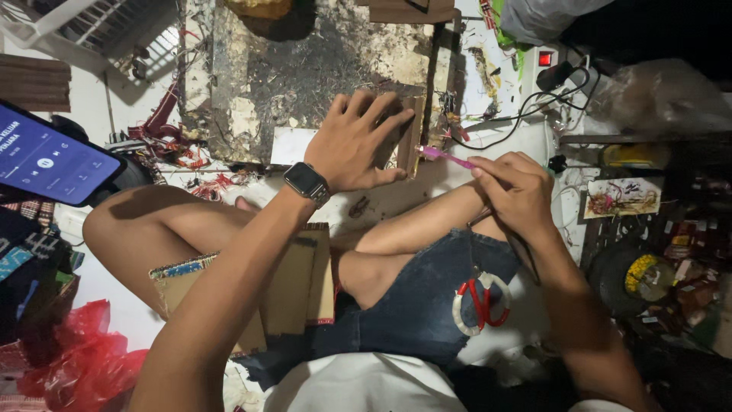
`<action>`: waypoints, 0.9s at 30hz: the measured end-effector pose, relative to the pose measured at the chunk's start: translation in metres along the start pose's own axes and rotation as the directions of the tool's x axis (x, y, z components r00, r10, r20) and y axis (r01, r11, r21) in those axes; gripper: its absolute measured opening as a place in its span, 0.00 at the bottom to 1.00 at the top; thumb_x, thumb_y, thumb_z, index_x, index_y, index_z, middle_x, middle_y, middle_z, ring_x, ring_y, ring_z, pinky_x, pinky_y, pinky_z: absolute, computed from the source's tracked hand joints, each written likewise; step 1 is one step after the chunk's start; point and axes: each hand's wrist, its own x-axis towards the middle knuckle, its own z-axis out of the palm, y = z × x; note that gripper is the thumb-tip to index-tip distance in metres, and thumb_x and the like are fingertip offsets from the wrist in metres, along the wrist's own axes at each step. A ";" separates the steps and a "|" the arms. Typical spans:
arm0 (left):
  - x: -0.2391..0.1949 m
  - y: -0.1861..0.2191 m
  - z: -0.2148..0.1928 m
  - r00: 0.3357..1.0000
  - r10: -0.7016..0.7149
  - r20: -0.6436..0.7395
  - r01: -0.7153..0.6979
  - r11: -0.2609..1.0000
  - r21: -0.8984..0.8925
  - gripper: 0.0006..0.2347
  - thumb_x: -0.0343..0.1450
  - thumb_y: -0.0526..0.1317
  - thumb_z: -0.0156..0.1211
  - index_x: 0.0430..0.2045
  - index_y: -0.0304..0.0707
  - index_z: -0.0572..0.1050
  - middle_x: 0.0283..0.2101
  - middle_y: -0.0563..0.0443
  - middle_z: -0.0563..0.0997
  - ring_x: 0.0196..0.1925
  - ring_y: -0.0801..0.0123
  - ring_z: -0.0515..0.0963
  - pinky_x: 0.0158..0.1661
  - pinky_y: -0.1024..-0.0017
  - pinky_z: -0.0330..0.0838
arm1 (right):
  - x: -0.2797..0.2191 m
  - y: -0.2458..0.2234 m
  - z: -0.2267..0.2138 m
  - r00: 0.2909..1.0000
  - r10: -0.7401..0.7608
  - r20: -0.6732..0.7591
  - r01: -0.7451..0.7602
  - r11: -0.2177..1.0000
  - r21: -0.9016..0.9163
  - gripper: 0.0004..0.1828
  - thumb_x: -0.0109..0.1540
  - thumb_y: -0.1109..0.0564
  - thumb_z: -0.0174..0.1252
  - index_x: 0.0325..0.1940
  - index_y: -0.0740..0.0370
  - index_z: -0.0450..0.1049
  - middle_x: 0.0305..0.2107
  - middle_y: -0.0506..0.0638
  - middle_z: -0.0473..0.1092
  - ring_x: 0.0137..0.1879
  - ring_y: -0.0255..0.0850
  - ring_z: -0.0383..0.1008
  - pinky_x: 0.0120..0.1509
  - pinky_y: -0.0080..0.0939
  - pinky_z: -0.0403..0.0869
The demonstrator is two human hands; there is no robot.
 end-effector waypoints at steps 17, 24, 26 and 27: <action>-0.001 -0.001 0.007 1.000 -0.001 -0.009 0.002 0.999 0.051 0.36 0.66 0.70 0.55 0.65 0.51 0.67 0.61 0.44 0.67 0.55 0.51 0.67 0.49 0.58 0.60 | 0.054 0.034 0.011 0.977 -0.126 -0.171 0.107 0.987 -0.120 0.11 0.64 0.65 0.72 0.50 0.58 0.87 0.23 0.57 0.71 0.32 0.57 0.73 0.40 0.53 0.72; -0.004 -0.003 0.014 0.990 0.026 -0.139 -0.021 0.999 0.032 0.36 0.63 0.70 0.55 0.60 0.48 0.71 0.59 0.42 0.71 0.55 0.49 0.70 0.49 0.56 0.62 | 0.126 -0.039 0.019 0.912 -0.248 -0.327 0.209 0.966 -0.150 0.10 0.68 0.69 0.67 0.53 0.66 0.85 0.26 0.62 0.71 0.34 0.59 0.75 0.40 0.52 0.71; -0.005 -0.003 0.008 0.988 0.018 -0.151 -0.015 1.000 0.024 0.36 0.64 0.71 0.52 0.59 0.47 0.72 0.59 0.41 0.72 0.55 0.48 0.70 0.49 0.56 0.63 | 0.153 -0.062 0.034 0.902 -0.288 -0.322 0.262 0.957 -0.122 0.09 0.67 0.69 0.67 0.52 0.67 0.85 0.26 0.63 0.72 0.35 0.63 0.75 0.40 0.54 0.72; -0.005 -0.002 0.004 0.988 0.042 -0.146 -0.032 0.997 0.068 0.36 0.66 0.71 0.50 0.61 0.46 0.70 0.60 0.41 0.72 0.52 0.47 0.71 0.47 0.54 0.64 | 0.166 -0.074 0.041 0.904 -0.329 -0.275 0.277 0.938 -0.210 0.10 0.67 0.69 0.67 0.52 0.64 0.85 0.28 0.58 0.74 0.33 0.53 0.73 0.36 0.49 0.68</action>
